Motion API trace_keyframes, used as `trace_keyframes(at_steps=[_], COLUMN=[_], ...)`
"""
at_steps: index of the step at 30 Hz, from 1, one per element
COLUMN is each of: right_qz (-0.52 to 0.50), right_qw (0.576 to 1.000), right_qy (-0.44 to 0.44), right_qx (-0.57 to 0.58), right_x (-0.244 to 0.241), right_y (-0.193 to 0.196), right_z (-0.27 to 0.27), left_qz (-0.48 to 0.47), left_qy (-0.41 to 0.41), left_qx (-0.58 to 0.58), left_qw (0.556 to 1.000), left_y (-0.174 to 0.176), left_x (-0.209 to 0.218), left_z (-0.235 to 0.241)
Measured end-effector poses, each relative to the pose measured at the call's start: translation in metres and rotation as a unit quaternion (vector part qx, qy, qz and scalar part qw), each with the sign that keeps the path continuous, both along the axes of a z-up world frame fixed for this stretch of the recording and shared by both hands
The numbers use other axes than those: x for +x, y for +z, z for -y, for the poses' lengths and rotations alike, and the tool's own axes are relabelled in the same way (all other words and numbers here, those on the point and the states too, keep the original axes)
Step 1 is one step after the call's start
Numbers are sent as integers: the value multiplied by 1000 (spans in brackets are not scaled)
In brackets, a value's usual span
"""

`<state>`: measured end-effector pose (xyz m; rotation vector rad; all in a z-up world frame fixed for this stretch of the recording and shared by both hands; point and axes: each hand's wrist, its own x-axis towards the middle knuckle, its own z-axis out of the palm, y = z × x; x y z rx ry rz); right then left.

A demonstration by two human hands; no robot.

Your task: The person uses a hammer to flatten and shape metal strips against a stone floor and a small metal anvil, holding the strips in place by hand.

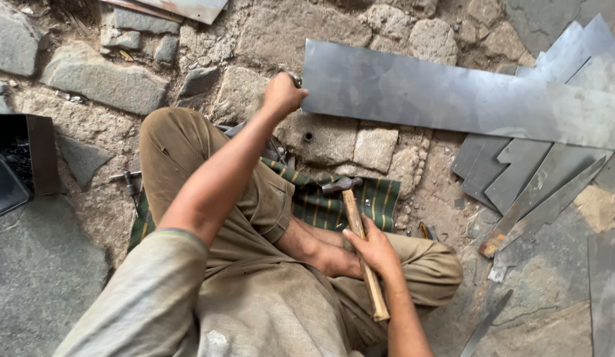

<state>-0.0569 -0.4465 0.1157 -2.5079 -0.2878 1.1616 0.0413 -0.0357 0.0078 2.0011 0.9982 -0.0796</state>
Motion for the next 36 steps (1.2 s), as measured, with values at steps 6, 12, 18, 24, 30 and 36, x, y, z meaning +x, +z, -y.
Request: trace_keyframes(at_steps=[6, 12, 18, 24, 30, 36], right_qz=[1, -1, 8, 18, 10, -317], right_qw=[998, 997, 996, 993, 992, 846], right_qy=[-41, -49, -50, -54, -67, -350], right_qx=[48, 55, 69, 107, 105, 246], right_x=[-2, 2, -2, -1, -1, -6], right_y=[-6, -2, -4, -14, -14, -20], right_z=[6, 2, 5, 14, 10, -5], left_qz=[21, 5, 14, -44, -3, -209], left_qy=[5, -8, -52, 91, 32, -326], left_qx=[-67, -8, 103, 120, 404, 288], left_qw=[998, 1000, 993, 988, 914, 876], left_y=[-7, -21, -19, -25, 18, 9], left_x=[26, 36, 30, -90, -191, -155], left_z=[35, 69, 37, -144, -196, -59])
